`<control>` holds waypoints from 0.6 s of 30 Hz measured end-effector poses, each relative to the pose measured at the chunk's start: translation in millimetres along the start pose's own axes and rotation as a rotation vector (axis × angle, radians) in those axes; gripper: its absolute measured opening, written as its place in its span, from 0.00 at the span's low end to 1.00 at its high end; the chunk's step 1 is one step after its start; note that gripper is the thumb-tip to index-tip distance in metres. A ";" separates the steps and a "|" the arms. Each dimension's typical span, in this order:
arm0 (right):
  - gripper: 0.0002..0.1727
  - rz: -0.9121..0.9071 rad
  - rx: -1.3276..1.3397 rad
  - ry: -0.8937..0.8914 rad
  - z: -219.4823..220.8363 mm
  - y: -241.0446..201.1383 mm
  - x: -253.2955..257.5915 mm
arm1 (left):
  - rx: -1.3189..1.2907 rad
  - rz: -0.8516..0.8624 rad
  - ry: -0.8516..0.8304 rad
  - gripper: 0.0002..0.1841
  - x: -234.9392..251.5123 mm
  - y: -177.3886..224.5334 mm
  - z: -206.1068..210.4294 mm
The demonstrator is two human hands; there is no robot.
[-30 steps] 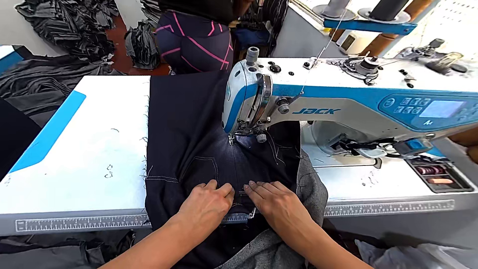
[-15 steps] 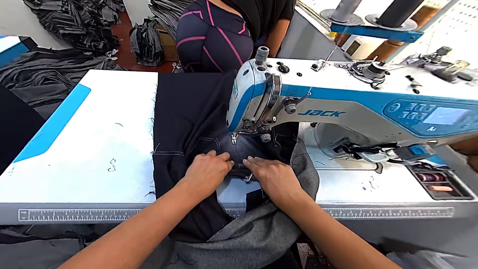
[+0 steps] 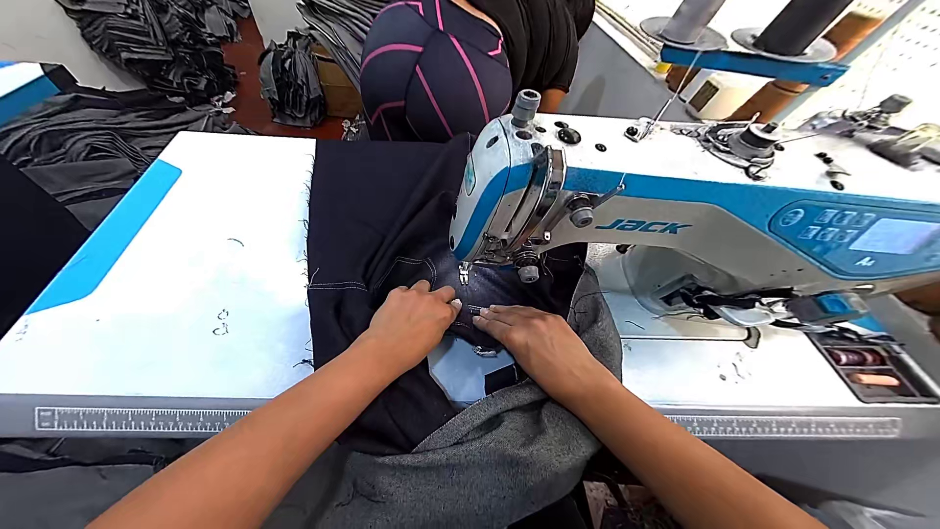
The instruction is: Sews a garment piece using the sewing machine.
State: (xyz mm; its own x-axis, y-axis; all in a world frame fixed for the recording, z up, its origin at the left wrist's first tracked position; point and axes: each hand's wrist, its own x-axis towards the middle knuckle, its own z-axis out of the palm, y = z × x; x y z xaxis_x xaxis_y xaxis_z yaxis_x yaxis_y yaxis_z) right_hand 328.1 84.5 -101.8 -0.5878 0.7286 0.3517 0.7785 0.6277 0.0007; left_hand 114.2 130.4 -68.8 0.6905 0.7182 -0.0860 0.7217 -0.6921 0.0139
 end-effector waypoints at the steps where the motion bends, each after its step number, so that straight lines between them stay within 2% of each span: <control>1: 0.19 0.011 0.004 0.003 1.0 1.0 2.1 | -0.005 -0.007 -0.011 0.21 2.3 -1.7 -1.2; 18: 0.17 0.093 0.042 0.065 12.2 22.5 26.4 | -0.021 -0.013 0.020 0.20 24.3 -24.0 1.4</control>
State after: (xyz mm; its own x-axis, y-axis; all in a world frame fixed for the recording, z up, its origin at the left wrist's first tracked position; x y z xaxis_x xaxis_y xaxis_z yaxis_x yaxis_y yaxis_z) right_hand 327.4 121.1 -103.9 -0.4972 0.7656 0.4081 0.8180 0.5704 -0.0735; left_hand 113.5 164.4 -72.6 0.6815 0.7288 -0.0663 0.7315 -0.6810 0.0340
